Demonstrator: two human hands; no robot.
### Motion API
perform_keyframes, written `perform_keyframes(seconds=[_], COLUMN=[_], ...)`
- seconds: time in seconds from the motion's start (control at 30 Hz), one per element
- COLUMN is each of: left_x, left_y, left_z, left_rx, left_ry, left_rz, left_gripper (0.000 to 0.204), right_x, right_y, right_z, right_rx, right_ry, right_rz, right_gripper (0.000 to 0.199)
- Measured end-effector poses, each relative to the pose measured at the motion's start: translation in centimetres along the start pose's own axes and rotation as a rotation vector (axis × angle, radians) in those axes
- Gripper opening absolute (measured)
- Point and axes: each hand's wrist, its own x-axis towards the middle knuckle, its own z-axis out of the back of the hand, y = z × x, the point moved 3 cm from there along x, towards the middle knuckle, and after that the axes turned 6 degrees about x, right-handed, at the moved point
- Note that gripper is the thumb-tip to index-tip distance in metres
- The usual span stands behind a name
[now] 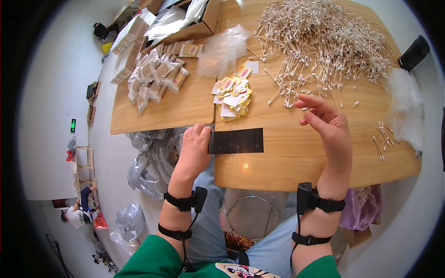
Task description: Manually organizing, counting, and arranging wooden cotton swabs into rows to insert them into clear plastic card packaging.
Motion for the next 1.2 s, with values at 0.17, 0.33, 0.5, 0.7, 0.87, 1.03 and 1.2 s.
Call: perform_keyframes(seconds=[0.17, 0.33, 0.5, 0.7, 0.87, 1.03, 1.2], left_x=[0.7, 1.5, 1.1, 0.7, 3.3, 10.8, 19.8], left_y=[-3.7, -6.0, -7.1, -7.2, -8.6, -12.1, -17.9], left_z=[-0.2, -0.5, -0.2, 0.5, 2.4, 2.5, 2.5], left_rx=[-0.014, -0.111, -0.117, -0.426, -0.602, -0.508, -0.335], left_ry=[-0.020, 0.022, 0.053, 0.168, 0.083, 0.045, -0.009], left_rz=[-0.065, -0.041, 0.012, 0.069, -0.005, -0.327, -0.595], left_gripper=[0.067, 0.074, 0.072, 0.073, 0.062, 0.055, 0.052], right_x=[0.0, -0.1, -0.2, -0.5, -1.2, -1.7, -1.5], right_y=[0.0, 0.1, -0.2, -0.3, -1.2, -1.2, -2.2], right_z=[0.2, 0.6, 1.3, 3.8, 7.6, 8.0, 8.2], right_rx=[0.007, 0.017, 0.039, 0.031, -0.377, -0.387, -0.279], right_ry=[-0.019, -0.037, -0.064, -0.276, -0.636, -0.705, -0.749], right_rz=[0.016, 0.007, 0.006, 0.034, 0.023, 0.054, 0.000], right_gripper=[0.033, 0.033, 0.032, 0.027, 0.023, 0.023, 0.024])
